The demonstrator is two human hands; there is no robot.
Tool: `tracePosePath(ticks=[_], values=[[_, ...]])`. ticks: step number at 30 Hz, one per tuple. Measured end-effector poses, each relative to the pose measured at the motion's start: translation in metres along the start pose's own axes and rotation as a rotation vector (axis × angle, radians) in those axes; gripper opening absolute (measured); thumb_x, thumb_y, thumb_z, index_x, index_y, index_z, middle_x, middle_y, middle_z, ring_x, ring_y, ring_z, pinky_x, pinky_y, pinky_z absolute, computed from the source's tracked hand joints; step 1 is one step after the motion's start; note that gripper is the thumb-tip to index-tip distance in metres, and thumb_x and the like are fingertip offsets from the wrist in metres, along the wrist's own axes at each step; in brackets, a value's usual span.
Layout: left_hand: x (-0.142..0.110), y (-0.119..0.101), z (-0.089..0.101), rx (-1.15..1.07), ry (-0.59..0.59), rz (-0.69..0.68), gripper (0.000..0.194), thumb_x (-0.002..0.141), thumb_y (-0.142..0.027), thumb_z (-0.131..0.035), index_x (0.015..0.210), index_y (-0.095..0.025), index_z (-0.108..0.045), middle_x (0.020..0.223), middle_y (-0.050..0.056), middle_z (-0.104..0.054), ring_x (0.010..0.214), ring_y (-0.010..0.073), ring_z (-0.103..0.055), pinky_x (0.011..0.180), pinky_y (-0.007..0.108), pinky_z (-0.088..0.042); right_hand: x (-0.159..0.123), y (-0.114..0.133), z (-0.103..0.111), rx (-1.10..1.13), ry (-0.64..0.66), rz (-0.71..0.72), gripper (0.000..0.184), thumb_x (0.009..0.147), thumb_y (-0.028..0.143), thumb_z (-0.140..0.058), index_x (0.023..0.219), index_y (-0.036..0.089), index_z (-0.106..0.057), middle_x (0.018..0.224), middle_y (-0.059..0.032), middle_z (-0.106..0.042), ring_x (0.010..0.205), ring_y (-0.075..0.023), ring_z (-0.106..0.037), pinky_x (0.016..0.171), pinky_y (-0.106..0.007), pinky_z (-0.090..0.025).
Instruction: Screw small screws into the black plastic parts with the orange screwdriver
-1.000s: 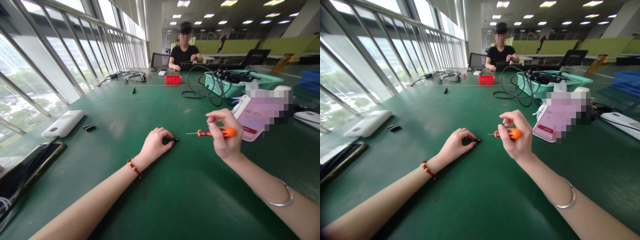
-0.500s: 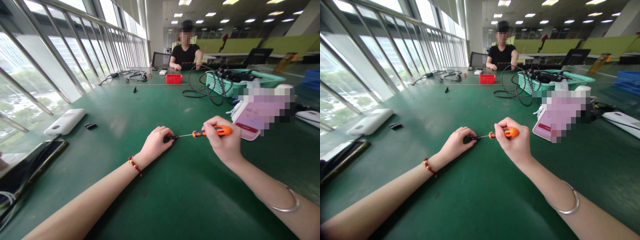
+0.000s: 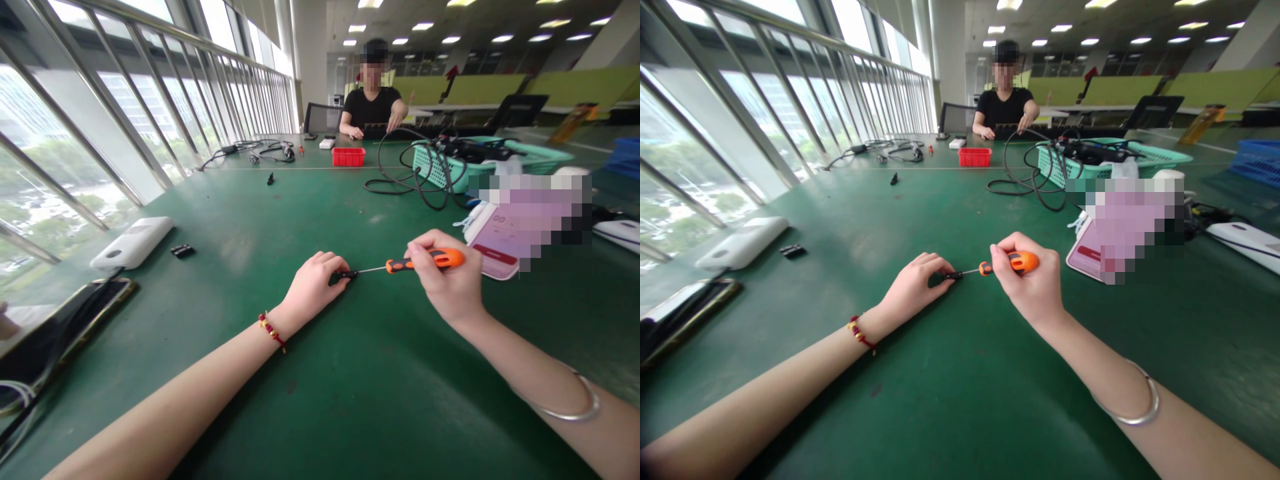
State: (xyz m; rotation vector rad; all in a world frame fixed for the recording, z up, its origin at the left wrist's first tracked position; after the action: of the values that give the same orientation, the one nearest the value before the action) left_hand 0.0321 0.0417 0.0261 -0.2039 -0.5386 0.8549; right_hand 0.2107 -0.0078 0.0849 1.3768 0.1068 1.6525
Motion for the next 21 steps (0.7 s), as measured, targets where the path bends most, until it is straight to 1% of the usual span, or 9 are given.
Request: tracePosePath(ticks=[5, 8, 11, 12, 15, 17, 19, 21], values=[[0.000, 0.001, 0.002, -0.020, -0.020, 0.008, 0.009, 0.083, -0.019, -0.057, 0.088, -0.019, -0.064, 0.088, 0.003, -0.065, 0.087, 0.0193, -0.056, 0.079, 0.032, -0.047, 0.003, -0.003, 0.000, 0.009, 0.016, -0.040, 0.023, 0.083, 0.029, -0.056, 0.061, 0.022, -0.051, 0.053, 0.0021, -0.052, 0.053, -0.0128, -0.051, 0.051, -0.026, -0.038], [0.001, 0.003, 0.003, -0.076, -0.032, 0.027, 0.008, 0.081, -0.019, -0.059, 0.086, -0.020, -0.066, 0.087, 0.003, -0.065, 0.087, 0.0188, -0.057, 0.079, 0.031, -0.047, 0.005, -0.005, 0.000, 0.024, 0.013, -0.078, 0.021, 0.081, 0.028, -0.058, 0.062, 0.022, -0.052, 0.053, 0.0029, -0.050, 0.049, -0.0112, -0.047, 0.048, -0.025, -0.037], [0.002, 0.007, 0.005, -0.155, -0.052, 0.076, 0.009, 0.079, -0.018, -0.061, 0.084, -0.019, -0.068, 0.086, 0.002, -0.065, 0.086, 0.0180, -0.059, 0.079, 0.030, -0.048, 0.005, -0.006, 0.000, 0.084, -0.008, -0.106, 0.012, 0.076, 0.026, -0.063, 0.071, 0.022, -0.053, 0.059, 0.0036, -0.052, 0.048, -0.0099, -0.045, 0.047, -0.024, -0.038], [0.002, 0.010, 0.005, -0.185, -0.061, 0.100, 0.008, 0.078, -0.018, -0.062, 0.084, -0.019, -0.068, 0.085, 0.002, -0.065, 0.084, 0.0176, -0.059, 0.078, 0.030, -0.048, 0.005, -0.007, -0.001, 0.115, -0.012, -0.112, 0.012, 0.074, 0.024, -0.064, 0.075, 0.023, -0.052, 0.063, 0.0035, -0.053, 0.049, -0.0100, -0.046, 0.048, -0.024, -0.039], [0.002, 0.017, 0.006, -0.264, -0.083, 0.174, 0.009, 0.077, -0.020, -0.063, 0.083, -0.018, -0.069, 0.083, 0.003, -0.065, 0.079, 0.0158, -0.060, 0.073, 0.028, -0.049, 0.004, -0.008, -0.005, 0.234, 0.019, -0.107, 0.026, 0.070, 0.021, -0.066, 0.089, 0.024, -0.049, 0.072, 0.0025, -0.053, 0.056, -0.0116, -0.051, 0.052, -0.025, -0.043], [0.002, 0.021, 0.006, -0.295, -0.096, 0.206, 0.009, 0.077, -0.020, -0.064, 0.083, -0.017, -0.069, 0.083, 0.002, -0.064, 0.076, 0.0147, -0.061, 0.072, 0.027, -0.049, 0.004, -0.009, -0.009, 0.294, 0.066, -0.113, 0.030, 0.070, 0.023, -0.064, 0.095, 0.023, -0.047, 0.076, 0.0017, -0.054, 0.061, -0.0126, -0.053, 0.055, -0.026, -0.044], [0.002, 0.023, 0.006, -0.314, -0.106, 0.221, 0.008, 0.076, -0.020, -0.064, 0.082, -0.017, -0.069, 0.082, 0.002, -0.064, 0.075, 0.0141, -0.061, 0.072, 0.026, -0.049, 0.002, -0.012, -0.012, 0.318, 0.105, -0.166, 0.029, 0.074, 0.029, -0.063, 0.098, 0.023, -0.047, 0.069, 0.0038, -0.051, 0.058, -0.0120, -0.051, 0.053, -0.025, -0.043], [0.002, 0.024, 0.007, -0.324, -0.112, 0.233, 0.008, 0.076, -0.020, -0.064, 0.082, -0.017, -0.069, 0.082, 0.002, -0.064, 0.075, 0.0139, -0.061, 0.071, 0.026, -0.049, 0.000, -0.016, -0.014, 0.299, 0.132, -0.257, 0.024, 0.079, 0.037, -0.061, 0.093, 0.021, -0.050, 0.057, 0.0070, -0.044, 0.048, -0.0095, -0.044, 0.047, -0.023, -0.036]])
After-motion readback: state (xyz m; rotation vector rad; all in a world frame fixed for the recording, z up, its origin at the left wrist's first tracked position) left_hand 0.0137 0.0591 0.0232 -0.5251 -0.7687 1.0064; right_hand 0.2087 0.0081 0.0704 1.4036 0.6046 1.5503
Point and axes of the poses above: each hand's wrist, its own x-axis towards the middle knuckle, its own z-axis out of the back of the hand, y = z × x, the point moved 6 cm from there along x, towards the middle knuckle
